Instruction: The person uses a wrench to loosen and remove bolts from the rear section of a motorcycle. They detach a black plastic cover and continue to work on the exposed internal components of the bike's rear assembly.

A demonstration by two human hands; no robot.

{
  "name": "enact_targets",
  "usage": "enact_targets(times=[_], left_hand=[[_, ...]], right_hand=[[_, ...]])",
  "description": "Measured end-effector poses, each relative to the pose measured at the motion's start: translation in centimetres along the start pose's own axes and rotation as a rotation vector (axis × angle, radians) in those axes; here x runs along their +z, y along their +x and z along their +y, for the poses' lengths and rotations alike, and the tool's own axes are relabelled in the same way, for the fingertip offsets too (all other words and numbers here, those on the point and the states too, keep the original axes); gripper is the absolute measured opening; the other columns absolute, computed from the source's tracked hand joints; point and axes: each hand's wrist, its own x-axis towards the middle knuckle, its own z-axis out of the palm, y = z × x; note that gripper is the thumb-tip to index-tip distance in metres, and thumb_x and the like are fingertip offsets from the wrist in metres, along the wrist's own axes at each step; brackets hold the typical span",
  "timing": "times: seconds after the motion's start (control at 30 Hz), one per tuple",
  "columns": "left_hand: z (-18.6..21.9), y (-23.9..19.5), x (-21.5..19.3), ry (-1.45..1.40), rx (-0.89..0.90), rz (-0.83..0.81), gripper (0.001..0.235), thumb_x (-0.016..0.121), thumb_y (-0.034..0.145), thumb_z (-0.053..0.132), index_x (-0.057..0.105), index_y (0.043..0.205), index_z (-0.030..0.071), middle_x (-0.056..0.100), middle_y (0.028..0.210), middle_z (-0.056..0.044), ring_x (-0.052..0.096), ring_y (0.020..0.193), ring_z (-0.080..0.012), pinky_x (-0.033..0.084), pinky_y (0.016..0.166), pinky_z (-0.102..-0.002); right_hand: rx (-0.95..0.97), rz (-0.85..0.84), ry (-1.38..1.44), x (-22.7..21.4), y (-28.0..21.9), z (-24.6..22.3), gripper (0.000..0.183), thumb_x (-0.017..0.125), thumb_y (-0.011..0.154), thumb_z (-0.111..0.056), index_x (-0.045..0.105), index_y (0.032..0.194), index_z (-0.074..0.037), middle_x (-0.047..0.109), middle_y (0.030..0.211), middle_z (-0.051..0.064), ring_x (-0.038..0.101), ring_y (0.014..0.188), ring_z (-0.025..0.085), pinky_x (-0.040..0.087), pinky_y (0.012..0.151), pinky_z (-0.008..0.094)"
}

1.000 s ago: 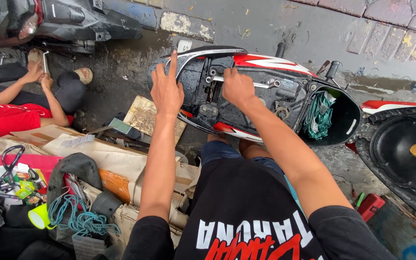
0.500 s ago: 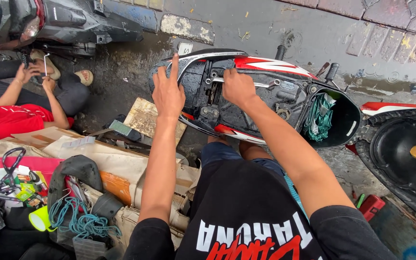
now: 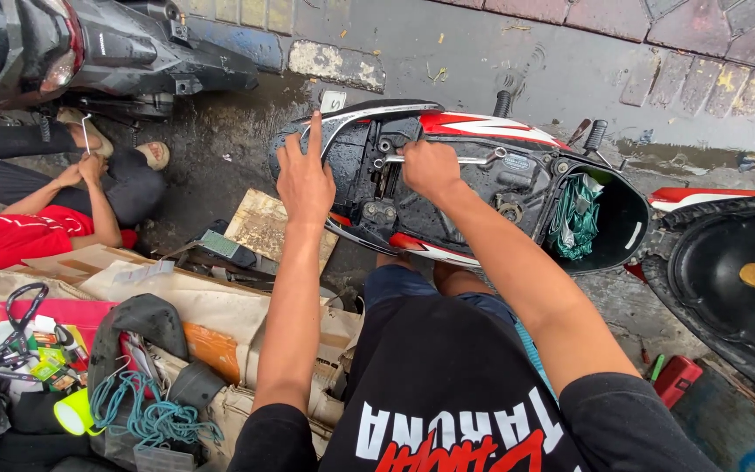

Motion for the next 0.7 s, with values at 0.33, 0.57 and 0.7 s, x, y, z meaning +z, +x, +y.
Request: enact_targets(times=[0.33, 0.57, 0.7], left_hand=[[-0.1, 0.0, 0.0, 0.002, 0.012, 0.022, 0.083, 0.076, 0.092, 0.004, 0.033, 0.161, 0.019, 0.051, 0.124, -0.019, 0.057, 0.111, -0.0328, 0.066, 0.065, -0.040], [-0.4, 0.1, 0.3, 0.007, 0.011, 0.013, 0.083, 0.075, 0.092, 0.005, 0.033, 0.161, 0.020, 0.051, 0.125, -0.019, 0.056, 0.111, -0.0323, 0.066, 0.065, -0.041], [-0.3, 0.1, 0.1, 0.000, 0.006, -0.005, 0.082, 0.075, 0.092, 0.005, 0.034, 0.161, 0.019, 0.052, 0.124, -0.019, 0.056, 0.111, -0.0322, 0.066, 0.066, -0.042]], right_hand=[[0.032, 0.011, -0.011, 0.1, 0.5, -0.3, 0.023, 0.059, 0.089, -0.024, 0.064, 0.094, -0.001, 0.067, 0.081, 0.015, 0.072, 0.061, 0.039, 0.057, 0.051, 0.049], [0.056, 0.066, 0.005, 0.2, 0.4, -1.0, 0.026, 0.059, 0.091, -0.023, 0.062, 0.098, 0.002, 0.066, 0.083, 0.018, 0.072, 0.063, 0.041, 0.058, 0.053, 0.051], [0.057, 0.015, 0.007, 0.2, 0.3, -0.3, 0.027, 0.064, 0.087, -0.028, 0.066, 0.085, -0.001, 0.068, 0.072, 0.017, 0.073, 0.061, 0.040, 0.058, 0.051, 0.050]])
